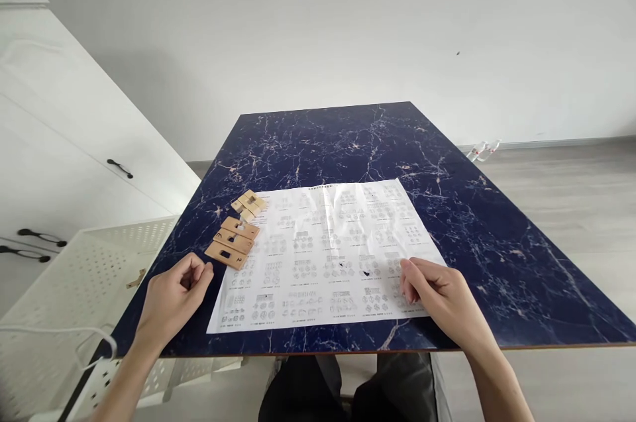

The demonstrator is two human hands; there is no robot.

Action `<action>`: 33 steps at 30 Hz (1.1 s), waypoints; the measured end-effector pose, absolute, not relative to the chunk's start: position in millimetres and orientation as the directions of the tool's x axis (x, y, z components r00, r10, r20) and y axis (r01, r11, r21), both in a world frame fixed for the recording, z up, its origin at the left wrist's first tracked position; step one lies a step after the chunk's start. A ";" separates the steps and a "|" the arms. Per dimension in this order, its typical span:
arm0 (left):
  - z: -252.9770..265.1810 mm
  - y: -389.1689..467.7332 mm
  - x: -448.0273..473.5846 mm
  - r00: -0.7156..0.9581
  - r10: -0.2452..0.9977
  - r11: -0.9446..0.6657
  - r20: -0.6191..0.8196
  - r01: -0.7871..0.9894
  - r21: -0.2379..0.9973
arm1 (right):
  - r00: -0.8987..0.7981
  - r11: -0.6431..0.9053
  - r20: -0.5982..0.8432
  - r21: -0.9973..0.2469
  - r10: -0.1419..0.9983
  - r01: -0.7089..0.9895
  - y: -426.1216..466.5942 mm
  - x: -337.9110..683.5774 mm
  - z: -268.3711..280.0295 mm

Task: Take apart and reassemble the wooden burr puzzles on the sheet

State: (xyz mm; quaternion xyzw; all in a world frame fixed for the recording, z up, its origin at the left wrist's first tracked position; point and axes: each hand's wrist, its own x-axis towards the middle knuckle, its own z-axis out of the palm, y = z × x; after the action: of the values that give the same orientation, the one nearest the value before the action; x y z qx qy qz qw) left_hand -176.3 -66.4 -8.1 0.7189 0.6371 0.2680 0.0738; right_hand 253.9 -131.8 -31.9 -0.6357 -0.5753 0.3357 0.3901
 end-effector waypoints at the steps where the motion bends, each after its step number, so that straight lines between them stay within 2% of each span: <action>1: -7.7 -66.9 -175.6 0.038 0.957 -0.171 0.289 0.876 0.451 | 0.102 -0.031 0.020 -0.883 0.995 0.469 -131.4 255.2 -31.6; 10: -4.8 -68.5 -173.9 -0.009 0.950 -0.143 0.312 0.876 0.461 | 0.071 0.020 0.060 -0.885 0.996 0.466 -130.2 254.1 -31.9; 19: -1.5 -70.9 -172.1 0.001 0.889 -0.202 0.457 0.898 0.390 | 0.056 0.021 0.051 -0.894 0.997 0.448 -129.6 257.8 -38.6; 24: 2.9 -59.8 -167.8 0.029 0.875 -0.243 0.483 0.890 0.387 | 0.055 0.017 0.046 -0.898 0.997 0.439 -128.7 257.3 -39.0; 29: 10.4 -32.3 -158.4 0.042 0.899 -0.237 0.435 0.884 0.404 | 0.054 0.012 0.040 -0.894 0.998 0.448 -127.7 257.0 -39.1; 33: 18.5 -1.6 -153.9 0.042 0.951 -0.166 0.305 0.904 0.393 | 0.043 0.013 0.036 -0.890 0.998 0.457 -127.3 257.2 -39.6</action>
State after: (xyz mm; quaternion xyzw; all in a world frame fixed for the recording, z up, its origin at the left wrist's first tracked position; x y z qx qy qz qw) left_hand -153.9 -1.6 18.5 0.7204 0.6440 0.2533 0.0465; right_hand 257.2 -127.3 -39.6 -0.6096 -0.5968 0.3495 0.3875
